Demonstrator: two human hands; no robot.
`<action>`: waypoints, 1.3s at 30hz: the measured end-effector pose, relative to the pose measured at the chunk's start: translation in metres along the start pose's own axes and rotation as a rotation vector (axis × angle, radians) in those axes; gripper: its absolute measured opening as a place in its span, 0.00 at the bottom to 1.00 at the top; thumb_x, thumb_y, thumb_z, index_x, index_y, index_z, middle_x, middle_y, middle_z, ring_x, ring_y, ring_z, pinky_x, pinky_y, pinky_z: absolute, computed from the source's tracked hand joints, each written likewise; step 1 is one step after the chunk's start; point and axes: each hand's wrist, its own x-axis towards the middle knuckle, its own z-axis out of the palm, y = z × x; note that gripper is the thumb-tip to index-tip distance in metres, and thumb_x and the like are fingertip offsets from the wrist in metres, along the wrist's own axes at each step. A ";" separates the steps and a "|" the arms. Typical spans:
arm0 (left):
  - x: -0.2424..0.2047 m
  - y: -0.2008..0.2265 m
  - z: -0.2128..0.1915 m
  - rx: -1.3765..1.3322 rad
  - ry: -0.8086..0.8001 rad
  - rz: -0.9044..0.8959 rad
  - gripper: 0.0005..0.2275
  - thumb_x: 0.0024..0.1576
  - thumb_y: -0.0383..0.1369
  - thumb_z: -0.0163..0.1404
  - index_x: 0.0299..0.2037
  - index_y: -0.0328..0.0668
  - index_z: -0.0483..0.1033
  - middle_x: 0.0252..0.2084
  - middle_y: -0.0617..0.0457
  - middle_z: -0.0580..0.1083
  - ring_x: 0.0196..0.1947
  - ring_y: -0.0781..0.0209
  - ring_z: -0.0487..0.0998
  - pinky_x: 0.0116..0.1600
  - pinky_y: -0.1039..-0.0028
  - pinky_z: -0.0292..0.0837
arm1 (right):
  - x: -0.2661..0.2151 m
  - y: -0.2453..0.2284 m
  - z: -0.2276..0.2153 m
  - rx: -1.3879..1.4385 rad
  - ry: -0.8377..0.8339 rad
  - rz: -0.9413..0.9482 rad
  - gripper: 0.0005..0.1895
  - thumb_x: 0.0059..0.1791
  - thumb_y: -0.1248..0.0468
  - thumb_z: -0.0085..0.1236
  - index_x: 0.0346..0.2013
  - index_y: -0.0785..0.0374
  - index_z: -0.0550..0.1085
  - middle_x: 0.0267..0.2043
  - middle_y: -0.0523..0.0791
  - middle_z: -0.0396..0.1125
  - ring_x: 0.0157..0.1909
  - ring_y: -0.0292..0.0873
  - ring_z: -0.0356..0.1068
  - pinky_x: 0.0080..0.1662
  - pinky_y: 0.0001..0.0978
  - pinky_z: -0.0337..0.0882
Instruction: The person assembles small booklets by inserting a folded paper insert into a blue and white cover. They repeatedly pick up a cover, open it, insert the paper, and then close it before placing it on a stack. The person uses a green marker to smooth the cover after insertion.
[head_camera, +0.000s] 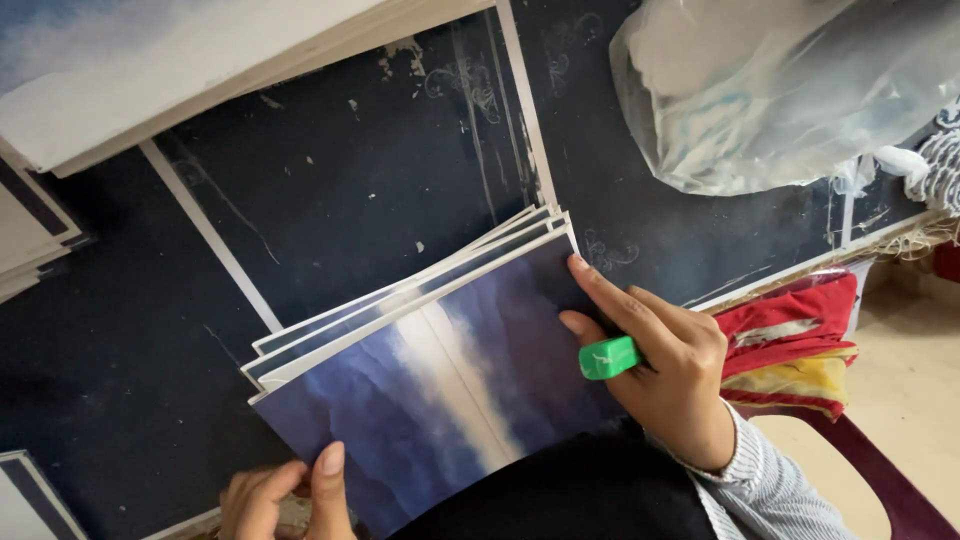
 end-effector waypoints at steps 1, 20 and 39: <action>0.003 0.005 -0.001 -0.006 -0.005 0.012 0.15 0.58 0.33 0.68 0.31 0.28 0.76 0.29 0.42 0.76 0.29 0.50 0.76 0.42 0.63 0.72 | 0.000 0.000 0.001 -0.005 0.004 0.003 0.21 0.57 0.66 0.70 0.65 0.64 0.78 0.27 0.41 0.56 0.27 0.38 0.49 0.32 0.33 0.58; 0.011 0.021 0.005 -0.050 0.042 0.010 0.14 0.58 0.31 0.68 0.32 0.26 0.77 0.27 0.43 0.74 0.28 0.52 0.73 0.43 0.63 0.71 | 0.001 0.001 0.004 0.025 0.022 0.041 0.22 0.55 0.69 0.72 0.63 0.66 0.78 0.44 0.47 0.80 0.33 0.35 0.73 0.39 0.27 0.77; 0.046 0.071 -0.023 -0.069 0.038 -0.013 0.08 0.63 0.32 0.61 0.31 0.44 0.79 0.25 0.58 0.72 0.27 0.60 0.73 0.41 0.66 0.66 | -0.007 -0.001 0.004 -0.040 0.025 0.002 0.16 0.61 0.74 0.72 0.64 0.78 0.82 0.60 0.58 0.79 0.44 0.45 0.77 0.52 0.39 0.74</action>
